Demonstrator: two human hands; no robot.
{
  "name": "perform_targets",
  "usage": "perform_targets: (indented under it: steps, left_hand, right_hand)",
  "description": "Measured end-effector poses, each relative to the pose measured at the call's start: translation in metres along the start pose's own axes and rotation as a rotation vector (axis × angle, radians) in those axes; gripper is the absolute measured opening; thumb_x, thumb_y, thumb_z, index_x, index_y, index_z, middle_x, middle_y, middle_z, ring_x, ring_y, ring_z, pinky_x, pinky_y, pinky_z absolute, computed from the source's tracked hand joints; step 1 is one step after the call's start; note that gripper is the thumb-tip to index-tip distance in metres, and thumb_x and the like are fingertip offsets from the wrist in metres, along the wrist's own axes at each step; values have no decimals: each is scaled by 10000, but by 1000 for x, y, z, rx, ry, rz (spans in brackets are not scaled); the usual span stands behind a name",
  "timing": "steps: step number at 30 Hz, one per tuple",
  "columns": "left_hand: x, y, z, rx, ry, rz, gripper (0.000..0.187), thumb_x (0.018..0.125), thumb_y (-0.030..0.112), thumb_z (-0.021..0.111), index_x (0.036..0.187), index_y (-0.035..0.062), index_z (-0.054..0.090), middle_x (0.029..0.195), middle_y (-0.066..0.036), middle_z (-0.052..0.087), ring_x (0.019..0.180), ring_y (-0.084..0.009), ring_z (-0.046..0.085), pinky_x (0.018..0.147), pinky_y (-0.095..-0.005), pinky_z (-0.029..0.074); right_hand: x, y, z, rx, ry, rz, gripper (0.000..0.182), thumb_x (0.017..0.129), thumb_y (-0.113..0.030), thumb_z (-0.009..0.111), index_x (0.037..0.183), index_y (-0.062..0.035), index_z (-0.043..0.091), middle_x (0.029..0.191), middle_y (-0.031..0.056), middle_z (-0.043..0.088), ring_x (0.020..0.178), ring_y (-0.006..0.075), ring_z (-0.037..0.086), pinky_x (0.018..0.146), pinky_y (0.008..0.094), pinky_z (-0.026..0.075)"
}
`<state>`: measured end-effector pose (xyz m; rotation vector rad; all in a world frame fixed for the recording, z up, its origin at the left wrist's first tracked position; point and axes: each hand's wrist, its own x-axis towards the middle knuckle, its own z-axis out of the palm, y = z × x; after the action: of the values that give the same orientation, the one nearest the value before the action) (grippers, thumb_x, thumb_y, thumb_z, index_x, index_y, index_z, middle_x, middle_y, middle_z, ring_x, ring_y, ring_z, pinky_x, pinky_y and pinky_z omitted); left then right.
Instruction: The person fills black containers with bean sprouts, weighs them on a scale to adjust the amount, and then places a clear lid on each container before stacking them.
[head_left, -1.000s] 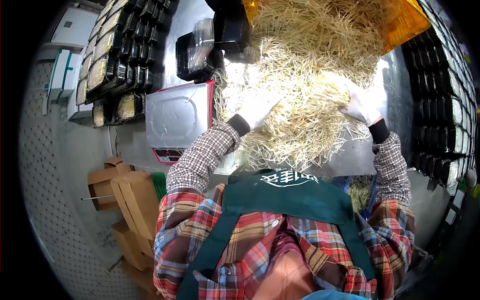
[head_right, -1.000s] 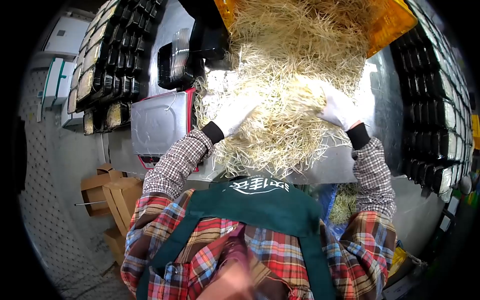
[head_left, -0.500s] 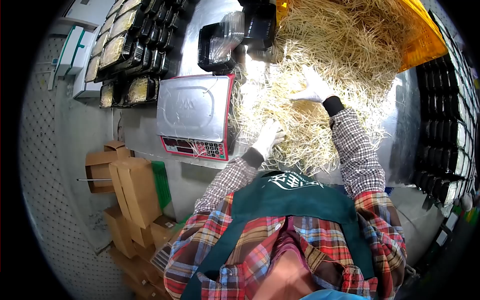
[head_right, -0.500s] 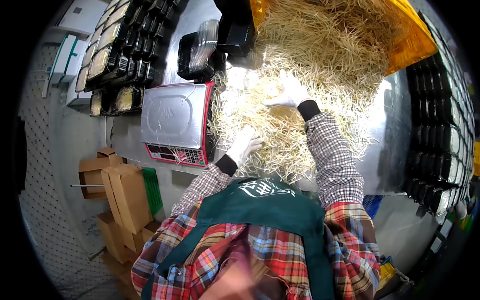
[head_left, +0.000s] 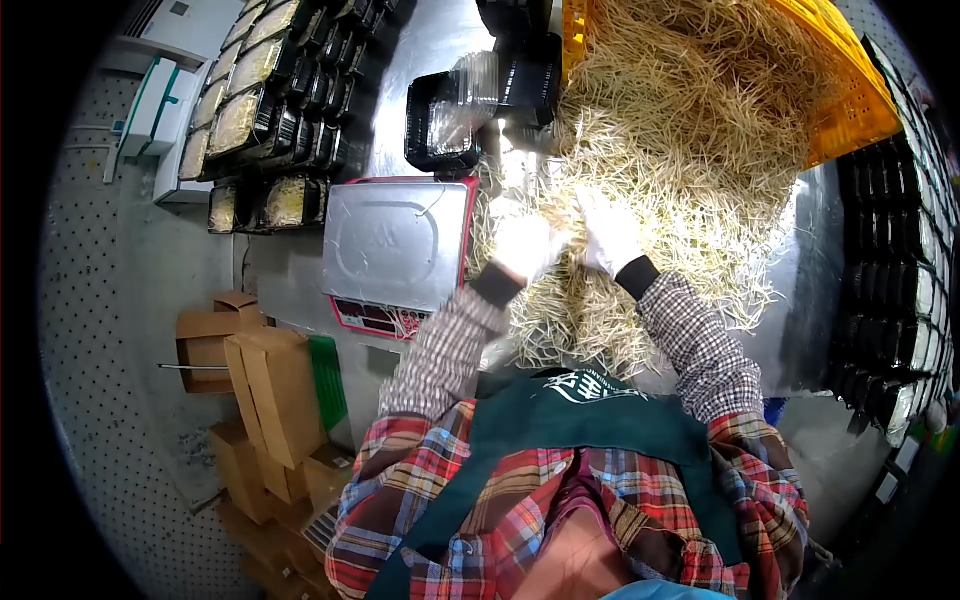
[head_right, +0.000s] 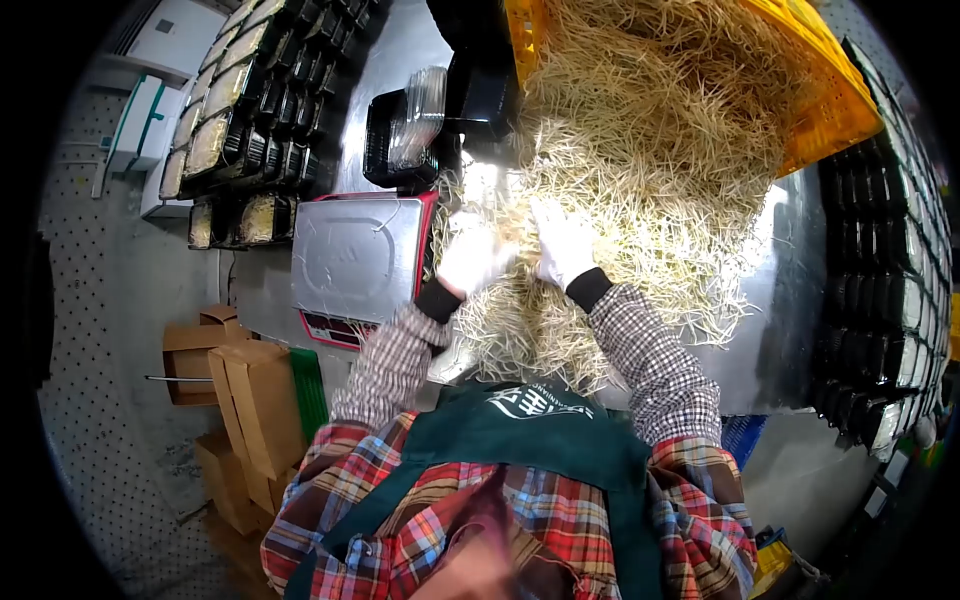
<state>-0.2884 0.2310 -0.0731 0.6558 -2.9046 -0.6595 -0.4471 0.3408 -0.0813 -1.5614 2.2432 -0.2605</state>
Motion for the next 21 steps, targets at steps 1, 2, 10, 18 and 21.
perform_targets:
  steps: [1, 2, 10, 18, 21]
  left_hand:
    - [27, -4, -6, -43, 217, 25, 319, 978, 339, 561, 863, 72, 693, 695, -139, 621, 599, -331, 607, 585, -423, 509]
    - [60, -3, -20, 198, 381, 55, 247, 966, 261, 586, 1046, 37, 652, 864, -136, 654, 728, -297, 646, 646, -404, 534]
    - [200, -32, -33, 269, 9, -406, 503, 976, 361, 533, 1296, -27, 526, 1056, -213, 720, 1048, -393, 676, 1085, -545, 383]
    - [208, -29, -46, 57, 189, -628, 267, 903, 268, 649, 987, 22, 712, 966, -211, 726, 955, -368, 708, 837, -460, 559]
    - [204, -26, -56, 68, 280, -573, 294, 912, 309, 655, 1021, 36, 655, 956, -196, 718, 933, -371, 703, 812, -468, 555]
  right_hand:
    - [6, 10, 3, -71, 38, -66, 1054, 607, -247, 866, 1497, -55, 337, 1392, 183, 511, 1198, 333, 559, 1038, 440, 425]
    - [10, 17, 2, -54, 41, -79, 1031, 612, -251, 853, 1490, -53, 352, 1329, 185, 554, 1154, 331, 584, 1014, 428, 458]
    - [-35, 55, -64, -42, 142, -34, 1132, 594, -307, 896, 1529, -76, 302, 1424, 172, 506, 1246, 330, 537, 1044, 419, 454]
    - [-54, 60, -33, -231, -21, 82, 1275, 514, -382, 954, 1540, -98, 252, 1509, 202, 367, 1267, 397, 491, 1094, 519, 383]
    - [-38, 91, -26, -54, 26, -55, 1045, 607, -263, 885, 1487, -78, 353, 1374, 213, 504, 1174, 352, 569, 1059, 478, 455]
